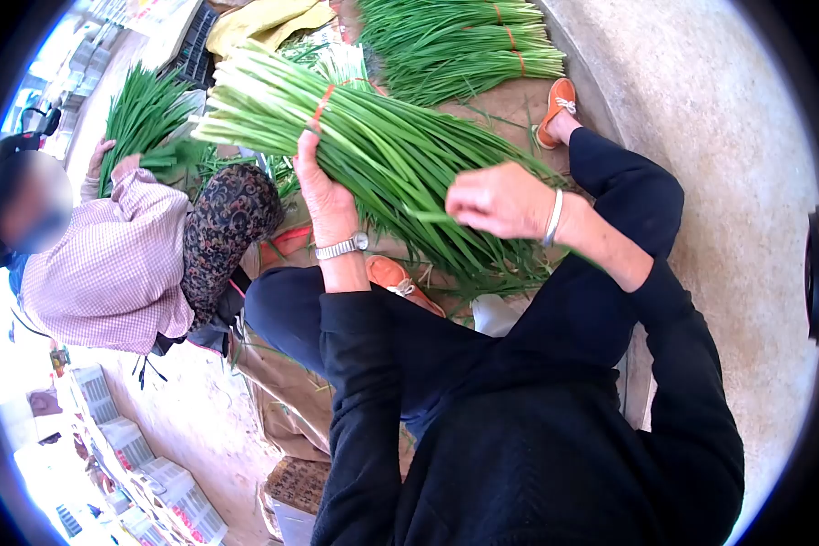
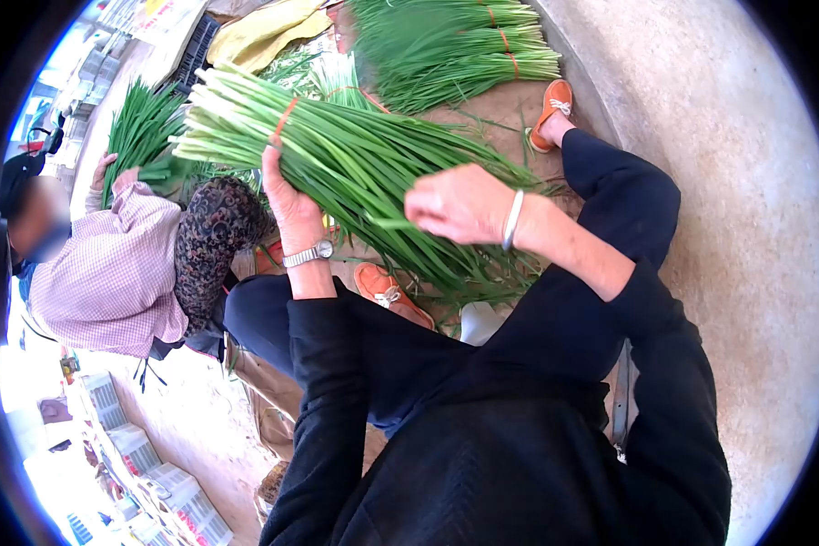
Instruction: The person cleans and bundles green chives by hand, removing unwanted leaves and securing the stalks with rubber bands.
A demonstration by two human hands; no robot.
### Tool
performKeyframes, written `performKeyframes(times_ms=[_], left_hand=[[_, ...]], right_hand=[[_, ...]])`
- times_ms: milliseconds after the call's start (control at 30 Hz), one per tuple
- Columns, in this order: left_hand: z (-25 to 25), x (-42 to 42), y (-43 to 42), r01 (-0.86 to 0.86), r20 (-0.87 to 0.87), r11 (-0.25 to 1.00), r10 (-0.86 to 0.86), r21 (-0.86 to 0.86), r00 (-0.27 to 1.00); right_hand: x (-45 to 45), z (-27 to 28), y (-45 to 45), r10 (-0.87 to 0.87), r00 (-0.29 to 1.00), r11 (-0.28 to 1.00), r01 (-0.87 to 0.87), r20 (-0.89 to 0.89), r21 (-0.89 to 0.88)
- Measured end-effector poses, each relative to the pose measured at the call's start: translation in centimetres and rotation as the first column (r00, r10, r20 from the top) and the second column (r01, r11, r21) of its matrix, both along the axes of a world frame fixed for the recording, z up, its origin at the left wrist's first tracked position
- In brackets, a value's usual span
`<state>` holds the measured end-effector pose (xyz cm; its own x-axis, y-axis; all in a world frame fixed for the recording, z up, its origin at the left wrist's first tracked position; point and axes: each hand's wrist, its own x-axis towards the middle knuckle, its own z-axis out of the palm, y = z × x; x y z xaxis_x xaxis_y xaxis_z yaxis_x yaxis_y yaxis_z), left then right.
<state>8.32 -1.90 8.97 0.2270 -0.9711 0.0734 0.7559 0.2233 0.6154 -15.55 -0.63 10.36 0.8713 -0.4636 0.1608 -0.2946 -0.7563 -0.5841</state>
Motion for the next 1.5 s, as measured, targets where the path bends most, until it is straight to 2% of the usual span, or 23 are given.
performKeyframes(times_ms=[33, 100, 167, 267, 433, 500, 600, 667, 767, 800, 900, 933, 967, 1000, 1033, 1100, 1133, 1167, 1233, 1300, 1333, 1433, 1500], left_hand=[[0.3, 0.1, 0.1, 0.031, -0.025, 0.999, -0.032, -0.024, 0.999], [0.5, 0.4, 0.0, -0.047, 0.019, 0.999, 0.046, 0.029, 0.999], [0.2, 0.8, -0.1, -0.070, 0.007, 0.998, 0.070, -0.008, 0.998], [0.0, 1.3, -0.5, -0.105, 0.008, 0.994, 0.105, -0.019, 0.994], [-0.7, 1.2, -0.6, -0.149, 0.009, 0.988, 0.149, -0.051, 0.989], [-0.8, 1.4, -0.7, -0.145, 0.021, 0.989, 0.146, -0.024, 0.989], [-1.1, 1.8, -0.6, -0.137, -0.041, 0.991, 0.137, 0.013, 0.990], [-1.0, 2.1, -0.4, -0.140, -0.020, 0.990, 0.140, 0.000, 0.990], [-1.1, 2.3, -1.0, -0.157, 0.050, 0.987, 0.158, -0.031, 0.986], [-1.1, 2.4, -1.0, -0.175, 0.102, 0.984, 0.178, -0.042, 0.979], [-0.3, 1.5, -0.6, -0.315, 0.208, 0.948, 0.300, 0.042, 0.931], [-0.3, 0.6, -0.3, -0.377, 0.342, 0.918, 0.317, 0.125, 0.885], [0.0, -0.7, -0.3, -0.372, 0.360, 0.926, 0.328, 0.060, 0.873], [0.5, -2.0, -0.1, -0.321, 0.432, 0.945, 0.263, 0.065, 0.862], [0.6, -2.8, 0.3, -0.165, 0.476, 0.977, 0.083, 0.134, 0.876], [0.1, -5.0, -0.2, -0.040, 0.592, 0.995, -0.024, 0.094, 0.806], [-0.2, -6.2, -0.3, 0.023, 0.536, 0.992, -0.089, 0.127, 0.839], [-0.7, -7.2, -0.5, 0.038, 0.539, 0.994, -0.090, 0.107, 0.837], [-0.9, -7.9, -0.7, 0.102, 0.378, 0.970, -0.182, 0.223, 0.908], [-2.6, -7.3, -1.2, 0.103, 0.221, 0.961, -0.163, 0.258, 0.962], [-4.3, -6.6, -1.8, 0.107, 0.142, 0.944, -0.158, 0.312, 0.977], [-9.0, -3.9, -3.4, 0.123, -0.036, 0.874, -0.120, 0.470, 0.992], [-11.0, -2.5, -3.5, 0.087, -0.067, 0.885, -0.063, 0.457, 0.996]], right_hand=[[-0.9, -1.1, 1.0, 0.004, 0.991, 0.989, -0.023, -0.135, -0.146], [-2.6, -2.8, 2.5, 0.060, 0.945, 0.993, -0.090, -0.320, -0.080], [-4.1, -3.4, 3.3, 0.066, 0.942, 0.995, -0.085, -0.330, -0.045], [-5.0, -1.1, 3.4, 0.001, 0.979, 1.000, -0.002, -0.205, -0.005], [-3.2, 3.1, 1.9, -0.242, 0.963, 0.912, 0.268, 0.121, -0.310], [-2.8, 1.5, 1.6, -0.328, 0.937, 0.884, 0.350, 0.123, -0.309], [-3.5, -3.8, 2.3, -0.401, 0.913, 0.901, 0.379, -0.073, -0.213], [-5.4, -6.7, 3.2, -0.380, 0.818, 0.917, 0.395, -0.431, -0.057], [-9.2, -8.3, 3.6, -0.128, 0.646, 0.923, 0.356, -0.753, 0.148], [-10.1, -6.6, 3.6, -0.150, 0.679, 0.901, 0.393, -0.718, 0.184], [-11.7, -4.7, 1.8, -0.374, 0.742, 0.897, 0.441, -0.557, -0.016], [-11.4, -3.6, 1.0, -0.465, 0.791, 0.863, 0.505, -0.398, -0.004], [-10.5, -1.7, 0.3, -0.535, 0.803, 0.824, 0.564, -0.262, 0.050], [-9.5, -1.4, -0.3, -0.573, 0.813, 0.807, 0.582, -0.105, 0.103], [-8.5, -1.3, -1.0, -0.606, 0.794, 0.789, 0.592, 0.049, 0.164], [-6.3, -2.3, -2.2, -0.560, 0.820, 0.822, 0.530, 0.122, 0.207], [-5.4, -3.3, -2.7, -0.545, 0.818, 0.831, 0.497, 0.183, 0.250], [-4.9, -5.7, -3.2, -0.515, 0.825, 0.795, 0.356, 0.235, 0.492], [-4.4, -9.7, -3.2, -0.514, 0.809, 0.722, 0.230, 0.284, 0.652], [-5.3, -13.8, -2.7, -0.538, 0.829, 0.659, 0.297, 0.156, 0.691], [-4.8, -11.2, -1.4, -0.524, 0.844, 0.599, 0.272, 0.112, 0.753], [-4.2, -12.7, -0.1, -0.491, 0.859, 0.513, 0.420, -0.146, 0.749], [-3.4, -16.0, 0.1, -0.478, 0.877, 0.531, 0.333, -0.049, 0.779]])
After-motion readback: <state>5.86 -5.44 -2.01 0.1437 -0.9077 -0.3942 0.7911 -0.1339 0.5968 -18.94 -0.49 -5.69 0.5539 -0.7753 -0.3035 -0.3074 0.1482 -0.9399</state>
